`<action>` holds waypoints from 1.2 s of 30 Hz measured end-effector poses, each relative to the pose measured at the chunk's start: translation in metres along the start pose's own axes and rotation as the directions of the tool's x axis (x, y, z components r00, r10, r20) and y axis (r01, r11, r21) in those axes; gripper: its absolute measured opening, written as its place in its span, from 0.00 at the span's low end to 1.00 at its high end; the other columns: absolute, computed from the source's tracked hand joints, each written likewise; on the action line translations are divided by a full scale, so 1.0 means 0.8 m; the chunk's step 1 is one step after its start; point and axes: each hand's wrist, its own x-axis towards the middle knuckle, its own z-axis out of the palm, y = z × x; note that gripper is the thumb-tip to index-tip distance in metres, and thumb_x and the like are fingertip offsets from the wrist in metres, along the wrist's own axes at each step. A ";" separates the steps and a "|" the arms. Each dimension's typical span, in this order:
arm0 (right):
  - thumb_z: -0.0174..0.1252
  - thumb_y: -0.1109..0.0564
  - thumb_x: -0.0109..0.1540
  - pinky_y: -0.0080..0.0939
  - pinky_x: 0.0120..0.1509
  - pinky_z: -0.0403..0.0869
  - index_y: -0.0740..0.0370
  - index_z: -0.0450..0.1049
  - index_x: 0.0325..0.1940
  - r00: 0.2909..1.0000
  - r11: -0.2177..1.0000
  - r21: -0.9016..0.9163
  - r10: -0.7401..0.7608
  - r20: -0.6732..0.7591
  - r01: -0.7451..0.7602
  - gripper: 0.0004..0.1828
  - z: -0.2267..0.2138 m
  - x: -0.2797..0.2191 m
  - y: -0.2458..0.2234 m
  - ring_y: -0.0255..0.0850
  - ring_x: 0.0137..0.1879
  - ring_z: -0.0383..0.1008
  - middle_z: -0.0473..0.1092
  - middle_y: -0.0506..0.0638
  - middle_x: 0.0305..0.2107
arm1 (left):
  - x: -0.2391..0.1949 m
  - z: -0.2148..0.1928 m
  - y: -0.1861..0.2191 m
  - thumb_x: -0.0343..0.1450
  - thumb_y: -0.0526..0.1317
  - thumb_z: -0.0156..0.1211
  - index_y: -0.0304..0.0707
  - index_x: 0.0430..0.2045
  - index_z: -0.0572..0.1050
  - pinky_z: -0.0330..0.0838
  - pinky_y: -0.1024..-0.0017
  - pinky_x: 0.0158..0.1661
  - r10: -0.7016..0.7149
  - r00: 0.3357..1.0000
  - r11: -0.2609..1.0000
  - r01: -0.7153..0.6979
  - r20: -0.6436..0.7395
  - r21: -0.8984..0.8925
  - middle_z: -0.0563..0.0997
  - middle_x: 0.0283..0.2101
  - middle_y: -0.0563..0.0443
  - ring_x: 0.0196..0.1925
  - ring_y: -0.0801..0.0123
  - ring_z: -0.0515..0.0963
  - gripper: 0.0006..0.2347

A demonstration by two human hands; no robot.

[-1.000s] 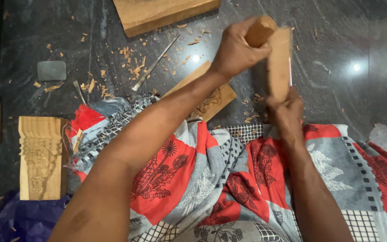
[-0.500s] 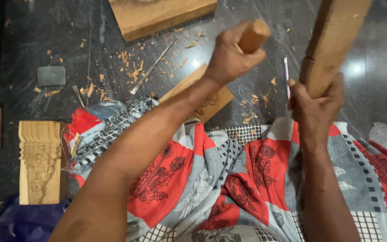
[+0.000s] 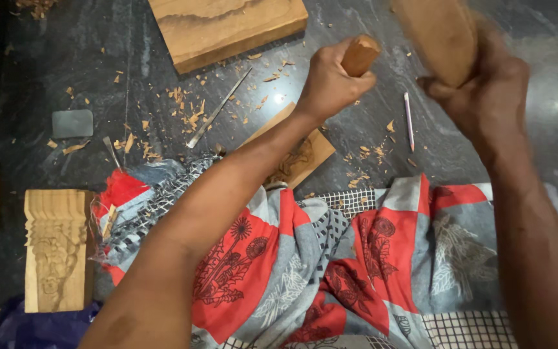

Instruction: The person carves a floral design into a rectangular wooden block using a chisel and a wooden mallet. They repeatedly strike the chisel to remove wood shavings and refine the pattern.

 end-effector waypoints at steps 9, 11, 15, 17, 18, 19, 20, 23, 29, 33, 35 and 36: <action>0.72 0.67 0.57 0.38 0.48 0.75 0.66 0.66 0.70 0.976 0.976 0.025 0.216 -0.031 -0.215 0.38 0.002 0.014 0.009 0.41 0.50 0.76 0.75 0.52 0.51 | 0.006 0.002 -0.017 0.63 0.34 0.66 0.35 0.31 0.77 0.71 0.71 0.25 0.015 0.999 0.999 -0.014 -0.033 0.045 0.75 0.22 0.54 0.24 0.78 0.73 0.07; 0.74 0.67 0.54 0.40 0.45 0.75 0.68 0.67 0.67 0.988 0.986 -0.065 0.151 -0.030 -0.153 0.39 0.005 0.015 0.005 0.43 0.46 0.77 0.75 0.54 0.47 | 0.005 0.000 -0.019 0.61 0.35 0.66 0.35 0.30 0.77 0.71 0.71 0.24 -0.022 0.998 0.995 0.028 -0.056 0.095 0.75 0.19 0.54 0.21 0.78 0.73 0.08; 0.73 0.66 0.53 0.42 0.50 0.77 0.66 0.67 0.70 0.995 0.997 0.005 0.082 0.051 -0.082 0.42 0.008 0.013 0.007 0.42 0.51 0.78 0.76 0.51 0.50 | 0.007 0.002 -0.021 0.61 0.35 0.66 0.36 0.30 0.76 0.73 0.71 0.25 0.039 0.998 0.997 -0.036 -0.053 0.063 0.77 0.21 0.54 0.22 0.78 0.75 0.08; 0.71 0.64 0.57 0.41 0.55 0.78 0.65 0.67 0.73 0.978 0.956 0.210 0.203 0.040 -0.207 0.40 0.014 0.012 0.012 0.39 0.57 0.78 0.76 0.46 0.55 | 0.005 0.002 -0.023 0.61 0.36 0.65 0.35 0.31 0.77 0.73 0.71 0.24 0.003 0.999 0.995 0.001 -0.050 0.096 0.77 0.19 0.53 0.21 0.78 0.75 0.08; 0.71 0.64 0.57 0.41 0.54 0.78 0.65 0.67 0.72 0.988 0.975 0.162 0.148 0.040 -0.153 0.40 0.017 0.011 0.014 0.40 0.55 0.78 0.76 0.47 0.54 | 0.006 0.001 -0.024 0.61 0.36 0.65 0.35 0.31 0.77 0.73 0.71 0.23 -0.015 0.999 0.993 0.020 -0.047 0.113 0.77 0.18 0.53 0.20 0.78 0.76 0.08; 0.72 0.65 0.57 0.42 0.53 0.77 0.65 0.67 0.72 0.994 0.989 0.107 0.102 0.041 -0.106 0.39 0.017 0.012 0.015 0.41 0.53 0.78 0.76 0.48 0.53 | 0.007 0.000 -0.024 0.61 0.36 0.65 0.35 0.31 0.77 0.73 0.72 0.23 -0.034 0.998 0.993 0.040 -0.054 0.114 0.77 0.18 0.53 0.19 0.77 0.76 0.09; 0.72 0.65 0.57 0.43 0.52 0.77 0.66 0.67 0.72 0.996 0.995 -0.093 -0.025 0.091 0.033 0.39 0.014 0.010 0.016 0.42 0.52 0.78 0.76 0.49 0.52 | 0.009 0.001 -0.025 0.60 0.36 0.66 0.35 0.30 0.76 0.74 0.72 0.23 -0.052 0.997 0.992 0.058 -0.058 0.114 0.77 0.18 0.52 0.19 0.77 0.77 0.09; 0.74 0.65 0.57 0.44 0.48 0.77 0.67 0.67 0.71 0.999 0.987 -0.160 -0.023 0.035 0.028 0.39 0.007 0.011 0.019 0.44 0.47 0.78 0.77 0.52 0.48 | 0.013 0.003 -0.028 0.60 0.36 0.67 0.35 0.30 0.77 0.74 0.72 0.24 -0.020 0.998 0.987 0.028 -0.052 0.158 0.78 0.19 0.51 0.20 0.75 0.77 0.09; 0.76 0.66 0.54 0.43 0.52 0.76 0.67 0.68 0.72 0.999 0.987 -0.161 -0.003 0.039 0.009 0.42 0.007 0.004 0.019 0.46 0.50 0.78 0.77 0.59 0.48 | 0.005 0.003 -0.017 0.60 0.35 0.66 0.37 0.37 0.78 0.75 0.72 0.26 0.006 1.000 0.999 -0.005 -0.022 0.033 0.80 0.23 0.54 0.23 0.75 0.79 0.12; 0.79 0.63 0.56 0.41 0.54 0.76 0.64 0.68 0.73 0.999 0.982 -0.183 0.045 -0.024 -0.049 0.43 0.015 -0.019 0.026 0.44 0.52 0.78 0.78 0.58 0.50 | -0.003 -0.001 -0.003 0.61 0.35 0.66 0.36 0.36 0.77 0.74 0.72 0.25 -0.154 0.988 0.987 0.153 0.026 0.056 0.79 0.21 0.53 0.21 0.75 0.78 0.11; 0.80 0.65 0.56 0.41 0.62 0.78 0.64 0.66 0.73 0.993 0.955 -0.275 -0.116 -0.007 0.110 0.44 0.012 -0.024 0.025 0.43 0.59 0.79 0.78 0.57 0.54 | -0.003 -0.004 0.006 0.61 0.35 0.66 0.36 0.36 0.77 0.73 0.72 0.27 -0.123 0.992 0.989 0.122 0.010 0.090 0.78 0.22 0.52 0.22 0.75 0.77 0.12; 0.79 0.66 0.59 0.41 0.65 0.78 0.63 0.65 0.74 0.989 0.966 -0.227 -0.141 -0.045 0.127 0.43 0.010 -0.027 0.023 0.42 0.61 0.79 0.77 0.57 0.56 | -0.006 -0.005 0.009 0.61 0.35 0.66 0.36 0.37 0.77 0.73 0.72 0.27 -0.108 0.994 0.989 0.108 0.000 0.104 0.78 0.22 0.52 0.23 0.75 0.76 0.12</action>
